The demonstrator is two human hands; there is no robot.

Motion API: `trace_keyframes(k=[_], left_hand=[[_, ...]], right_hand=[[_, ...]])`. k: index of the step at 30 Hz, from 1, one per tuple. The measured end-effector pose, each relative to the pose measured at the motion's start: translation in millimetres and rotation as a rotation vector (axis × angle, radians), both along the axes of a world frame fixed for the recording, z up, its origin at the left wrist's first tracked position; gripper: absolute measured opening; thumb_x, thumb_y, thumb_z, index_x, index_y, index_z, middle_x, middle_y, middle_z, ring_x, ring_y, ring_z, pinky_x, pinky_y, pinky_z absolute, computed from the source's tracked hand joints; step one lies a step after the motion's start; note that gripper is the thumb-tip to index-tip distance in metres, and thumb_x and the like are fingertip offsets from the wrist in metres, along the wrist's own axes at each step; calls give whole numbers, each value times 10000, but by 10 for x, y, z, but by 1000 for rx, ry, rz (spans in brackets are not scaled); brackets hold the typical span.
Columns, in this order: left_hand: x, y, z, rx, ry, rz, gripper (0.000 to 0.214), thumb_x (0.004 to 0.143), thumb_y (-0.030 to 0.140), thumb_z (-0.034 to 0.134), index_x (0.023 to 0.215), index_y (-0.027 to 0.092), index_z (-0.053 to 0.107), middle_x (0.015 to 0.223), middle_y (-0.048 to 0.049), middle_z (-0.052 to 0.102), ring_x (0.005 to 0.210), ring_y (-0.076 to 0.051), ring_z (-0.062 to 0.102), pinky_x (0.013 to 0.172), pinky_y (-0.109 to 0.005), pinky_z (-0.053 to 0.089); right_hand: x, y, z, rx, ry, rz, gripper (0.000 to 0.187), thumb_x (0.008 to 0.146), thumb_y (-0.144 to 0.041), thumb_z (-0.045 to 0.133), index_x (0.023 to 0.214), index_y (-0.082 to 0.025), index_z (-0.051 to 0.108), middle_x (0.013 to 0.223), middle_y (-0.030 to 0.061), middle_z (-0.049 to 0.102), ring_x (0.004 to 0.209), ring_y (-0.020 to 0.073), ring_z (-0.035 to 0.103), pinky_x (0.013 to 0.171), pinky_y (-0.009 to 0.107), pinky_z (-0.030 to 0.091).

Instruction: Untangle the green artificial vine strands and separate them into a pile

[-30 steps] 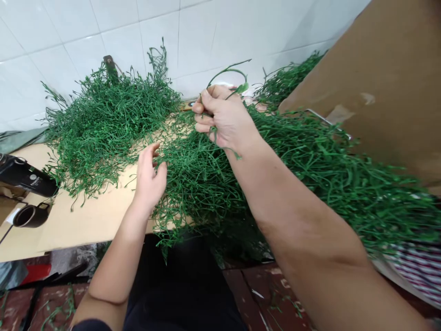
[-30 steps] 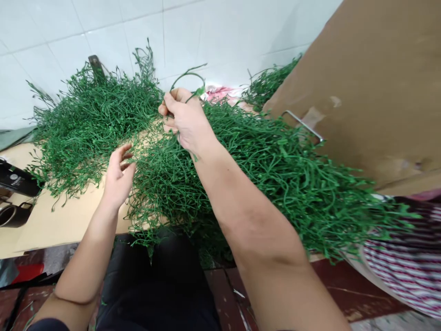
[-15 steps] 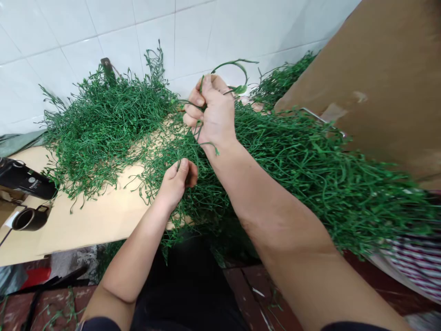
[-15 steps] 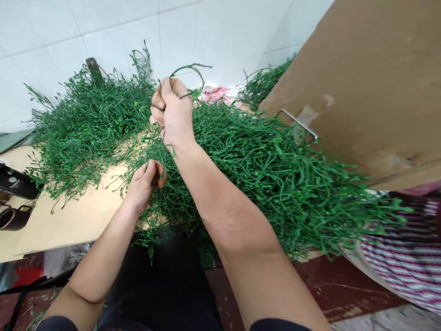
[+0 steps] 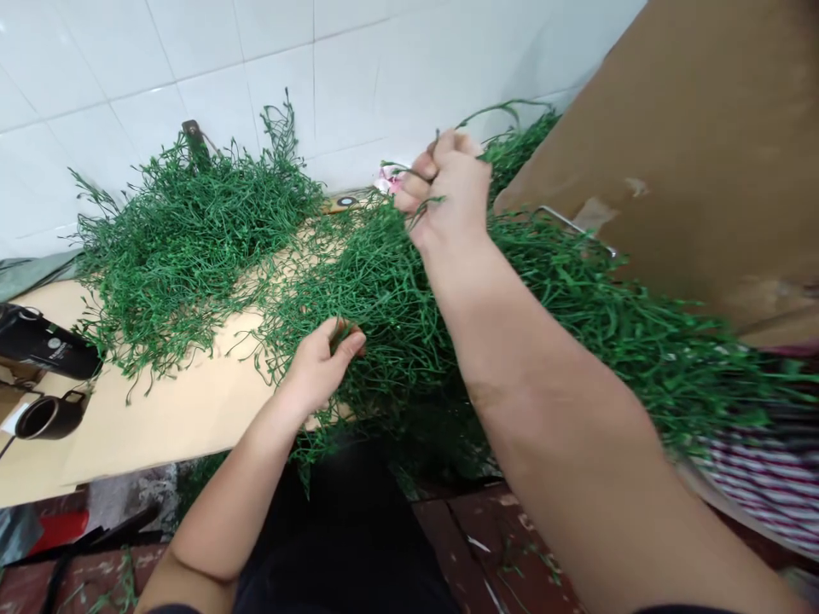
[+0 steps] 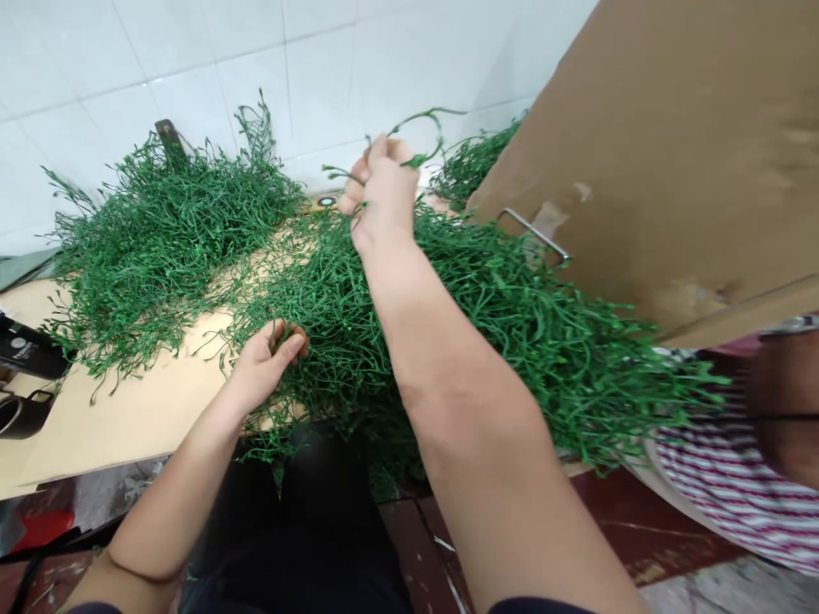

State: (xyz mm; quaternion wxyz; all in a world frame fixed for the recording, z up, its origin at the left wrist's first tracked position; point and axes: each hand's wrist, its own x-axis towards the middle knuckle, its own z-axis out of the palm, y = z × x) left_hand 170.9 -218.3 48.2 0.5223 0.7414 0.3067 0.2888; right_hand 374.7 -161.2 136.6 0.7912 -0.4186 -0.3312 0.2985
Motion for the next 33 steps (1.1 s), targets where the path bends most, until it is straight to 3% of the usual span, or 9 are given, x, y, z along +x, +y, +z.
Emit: trace_keyframes(k=[1, 3, 6, 10, 14, 16, 19, 25, 33], left_hand=[[20, 68, 21, 17, -12, 69, 281, 776, 400, 571, 926, 164, 543, 918, -56, 596, 798, -131, 525, 701, -267, 424], [54, 171, 83, 65, -44, 174, 536, 678, 393, 687, 1133, 182, 496, 1208, -106, 523, 992, -176, 515, 776, -290, 443], [102, 239, 195, 64, -145, 254, 641, 641, 410, 729, 1187, 181, 484, 1315, -118, 465, 1128, -205, 482, 889, -314, 425], [207, 289, 290, -233, -330, 243, 480, 705, 428, 677, 1070, 149, 536, 1145, -94, 599, 967, -152, 584, 811, -264, 445], [244, 373, 281, -387, -467, 159, 347, 767, 467, 597, 885, 141, 586, 712, -3, 618, 619, -63, 547, 576, -180, 382], [216, 395, 256, -364, -531, 115, 325, 777, 460, 587, 747, 136, 569, 531, 46, 482, 487, -37, 435, 501, -173, 321], [154, 380, 211, -318, -536, 62, 376, 770, 467, 593, 612, 144, 482, 453, 71, 338, 433, -32, 324, 461, -183, 263], [34, 328, 148, -272, -398, -22, 454, 740, 568, 567, 587, 162, 434, 440, 72, 287, 423, -41, 259, 445, -210, 201], [-93, 303, 192, -103, -252, 17, 416, 780, 560, 503, 639, 171, 467, 453, 74, 254, 434, -55, 206, 454, -229, 159]], right_hand=[[-94, -51, 25, 27, 34, -4, 365, 835, -386, 497, 678, -237, 203, 569, -77, 213, 465, 69, 86, 494, 269, 101], [-281, -133, 68, 52, -10, 72, 330, 846, -366, 496, 686, -234, 240, 568, -71, 241, 441, 63, 129, 472, 258, 118], [-485, -184, 83, 71, -148, 121, 351, 845, -425, 503, 674, -229, 268, 540, -61, 282, 423, 72, 219, 440, 245, 172], [-681, -172, 37, 147, -165, 159, 375, 829, -491, 509, 659, -228, 304, 525, -61, 342, 413, 61, 286, 422, 218, 243], [-827, -170, 10, 169, -100, 222, 371, 795, -501, 555, 665, -229, 339, 526, -69, 382, 407, 48, 329, 416, 196, 310], [-840, -157, -3, 141, -63, 229, 378, 793, -508, 555, 662, -226, 339, 525, -69, 384, 410, 47, 349, 416, 191, 330], [-773, -82, -42, 118, 41, 197, 385, 817, -510, 519, 653, -219, 328, 514, -72, 360, 408, 43, 361, 412, 180, 341], [-517, 97, -95, 73, 80, 155, 401, 843, -467, 493, 617, -204, 293, 489, -72, 307, 410, 36, 373, 412, 159, 351], [-340, 213, -135, -59, -9, 76, 397, 858, -498, 426, 638, -204, 276, 534, -69, 303, 383, 25, 331, 368, 154, 269]])
